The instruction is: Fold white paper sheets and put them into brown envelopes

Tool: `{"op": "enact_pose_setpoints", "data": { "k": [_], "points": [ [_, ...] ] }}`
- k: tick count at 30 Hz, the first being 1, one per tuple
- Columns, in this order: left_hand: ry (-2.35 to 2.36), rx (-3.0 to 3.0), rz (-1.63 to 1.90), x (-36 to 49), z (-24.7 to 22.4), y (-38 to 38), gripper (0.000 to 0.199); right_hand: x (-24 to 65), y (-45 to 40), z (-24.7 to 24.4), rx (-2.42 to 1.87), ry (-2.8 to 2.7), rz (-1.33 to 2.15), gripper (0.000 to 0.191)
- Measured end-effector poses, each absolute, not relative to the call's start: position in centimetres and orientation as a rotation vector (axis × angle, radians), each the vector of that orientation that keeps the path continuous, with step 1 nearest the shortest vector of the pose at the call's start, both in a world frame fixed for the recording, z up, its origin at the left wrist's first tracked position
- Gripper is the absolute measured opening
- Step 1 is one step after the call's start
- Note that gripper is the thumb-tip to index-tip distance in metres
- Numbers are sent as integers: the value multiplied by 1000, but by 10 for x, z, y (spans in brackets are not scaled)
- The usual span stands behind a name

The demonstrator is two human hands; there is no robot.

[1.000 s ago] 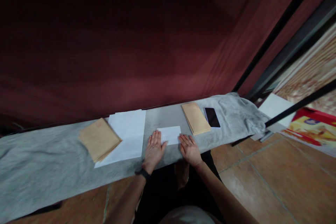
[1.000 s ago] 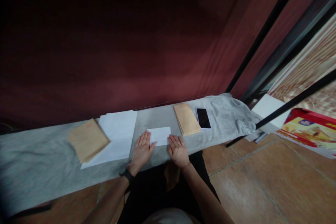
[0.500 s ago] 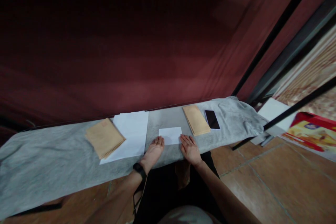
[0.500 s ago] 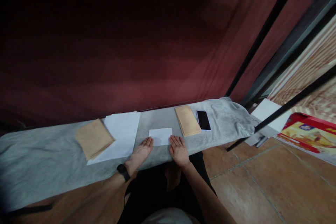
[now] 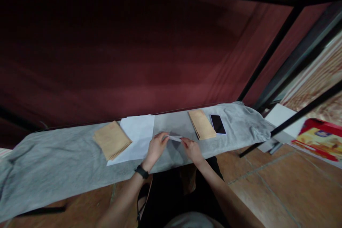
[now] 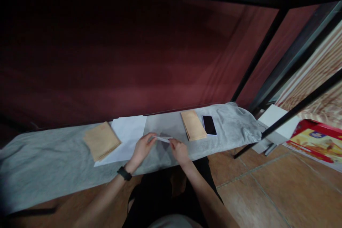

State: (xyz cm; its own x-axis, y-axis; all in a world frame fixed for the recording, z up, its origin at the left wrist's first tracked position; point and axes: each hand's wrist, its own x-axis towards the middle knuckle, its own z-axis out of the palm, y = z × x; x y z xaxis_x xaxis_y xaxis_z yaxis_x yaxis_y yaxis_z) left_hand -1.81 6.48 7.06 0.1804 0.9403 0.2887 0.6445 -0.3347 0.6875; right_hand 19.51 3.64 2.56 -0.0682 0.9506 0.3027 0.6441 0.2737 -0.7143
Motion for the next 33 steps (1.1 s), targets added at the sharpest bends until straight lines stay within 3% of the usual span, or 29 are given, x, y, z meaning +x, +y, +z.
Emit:
{"op": "enact_pose_setpoints", "data": {
  "k": [3,7,11,18,27,33],
  "points": [
    [1432,1589,1197,-24,68,70,33,190,46,38,-1358,-1478,787,19],
    [1272,1058,1257,-33,58,66,53,184,49,41,-1247,-1062,1053,27],
    [1098,749,1127,-25,48,49,48,171,38,29,-1267,-872,1131,35],
    [1124,872,1064,6,23,24,52,156,16,12,-1258,-689,1260,35],
    [1130,1237,816,-21,30,56,34,180,28,10,-1230,-652,1328,45],
    [1313,1008,1034,-18,22,56,43,182,35,0,-1222,-678,1284,44]
  ]
}}
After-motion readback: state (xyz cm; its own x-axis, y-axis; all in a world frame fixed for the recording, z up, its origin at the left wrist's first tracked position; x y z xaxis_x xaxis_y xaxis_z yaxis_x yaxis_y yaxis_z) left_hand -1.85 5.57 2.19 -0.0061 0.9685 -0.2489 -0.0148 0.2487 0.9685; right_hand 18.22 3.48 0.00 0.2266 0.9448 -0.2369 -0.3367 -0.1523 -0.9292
